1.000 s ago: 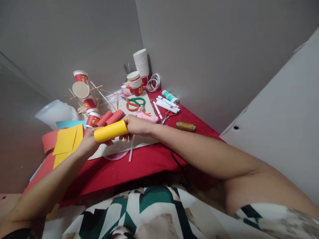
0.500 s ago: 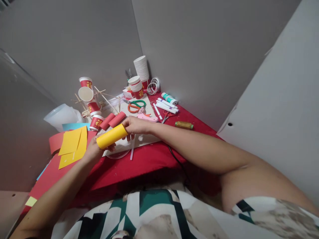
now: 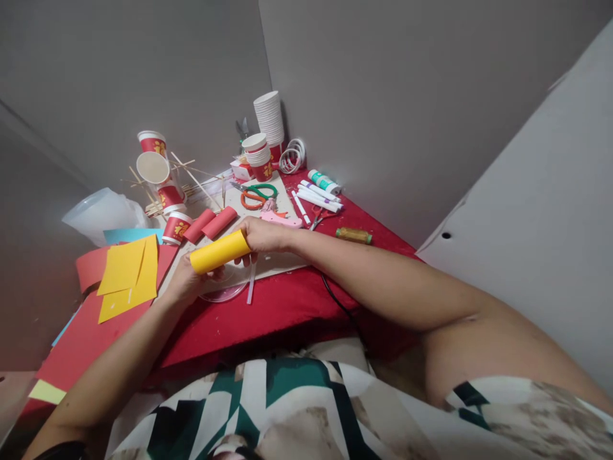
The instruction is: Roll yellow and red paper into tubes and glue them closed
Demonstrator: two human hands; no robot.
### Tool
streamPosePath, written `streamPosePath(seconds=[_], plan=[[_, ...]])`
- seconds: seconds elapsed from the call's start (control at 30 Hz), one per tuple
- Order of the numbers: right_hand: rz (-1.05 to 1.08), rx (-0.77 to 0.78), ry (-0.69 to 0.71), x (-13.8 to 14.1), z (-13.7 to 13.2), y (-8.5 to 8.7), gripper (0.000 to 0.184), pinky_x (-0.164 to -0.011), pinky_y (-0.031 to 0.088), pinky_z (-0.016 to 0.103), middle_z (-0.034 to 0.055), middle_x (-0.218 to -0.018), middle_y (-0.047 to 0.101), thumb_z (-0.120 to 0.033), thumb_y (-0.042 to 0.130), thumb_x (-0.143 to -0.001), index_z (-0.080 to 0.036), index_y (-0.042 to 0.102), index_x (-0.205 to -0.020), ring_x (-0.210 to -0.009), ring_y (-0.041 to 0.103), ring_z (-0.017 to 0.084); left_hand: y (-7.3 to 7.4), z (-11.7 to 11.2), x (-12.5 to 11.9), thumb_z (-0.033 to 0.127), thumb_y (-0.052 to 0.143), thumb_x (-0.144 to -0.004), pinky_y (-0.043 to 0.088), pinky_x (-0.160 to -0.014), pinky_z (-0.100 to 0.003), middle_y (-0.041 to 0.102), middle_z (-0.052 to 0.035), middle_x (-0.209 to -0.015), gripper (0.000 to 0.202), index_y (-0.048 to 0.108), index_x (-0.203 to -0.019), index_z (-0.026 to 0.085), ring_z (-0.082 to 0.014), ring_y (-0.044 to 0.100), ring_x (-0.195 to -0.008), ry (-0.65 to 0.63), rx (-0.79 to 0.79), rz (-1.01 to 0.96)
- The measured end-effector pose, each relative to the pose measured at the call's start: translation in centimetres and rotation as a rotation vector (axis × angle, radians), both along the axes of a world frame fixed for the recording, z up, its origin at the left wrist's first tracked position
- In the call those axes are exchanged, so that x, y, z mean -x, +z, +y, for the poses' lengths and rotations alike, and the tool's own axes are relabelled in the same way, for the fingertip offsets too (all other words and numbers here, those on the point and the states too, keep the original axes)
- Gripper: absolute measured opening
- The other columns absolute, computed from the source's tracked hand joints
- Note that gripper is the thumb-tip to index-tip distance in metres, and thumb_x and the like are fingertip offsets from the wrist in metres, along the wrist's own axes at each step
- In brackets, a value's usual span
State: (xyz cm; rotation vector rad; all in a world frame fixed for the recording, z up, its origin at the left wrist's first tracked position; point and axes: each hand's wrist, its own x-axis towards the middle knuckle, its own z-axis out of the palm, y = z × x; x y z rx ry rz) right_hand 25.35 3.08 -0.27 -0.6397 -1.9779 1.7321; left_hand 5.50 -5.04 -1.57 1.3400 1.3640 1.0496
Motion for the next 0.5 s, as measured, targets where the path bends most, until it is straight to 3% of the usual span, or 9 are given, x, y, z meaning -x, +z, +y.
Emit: streamPosePath(seconds=[0.1,0.3,0.5], plan=[[-0.005,0.002,-0.016,-0.23,-0.02,0.18,0.020,-0.045,0.045,0.017,0.0008,-0.053,0.070,-0.013,0.060,-0.061,-0.013,0.076,-0.073,-0.044,0.060,0.010,-0.25,-0.09,-0.13,0.039,0.074,-0.072,0.048,-0.051,-0.029,0.064,0.0004,-0.057,0.021,0.071,-0.077,0.020,-0.0144,0.057,-0.050,0.056,-0.012,-0.040],[-0.024,-0.012,-0.024,-0.31,-0.31,0.21,0.012,-0.043,0.044,0.017,-0.0005,-0.048,0.066,-0.015,0.062,-0.061,-0.012,0.073,-0.065,-0.042,0.058,0.009,-0.38,-0.54,-0.05,0.029,0.074,-0.066,0.048,-0.054,-0.027,0.063,0.0007,-0.055,0.015,0.067,-0.067,0.017,-0.0129,0.058,-0.049,0.063,-0.026,-0.082],[-0.005,-0.024,-0.075,-0.05,-0.54,-0.03,0.010,-0.047,0.048,0.019,0.0010,-0.050,0.067,-0.016,0.064,-0.061,-0.012,0.072,-0.064,-0.045,0.061,0.011,-0.75,-0.48,-0.06,0.029,0.070,-0.071,0.049,-0.054,-0.028,0.064,0.0002,-0.054,0.016,0.071,-0.078,0.015,-0.0144,0.059,-0.050,0.050,0.006,-0.144]])
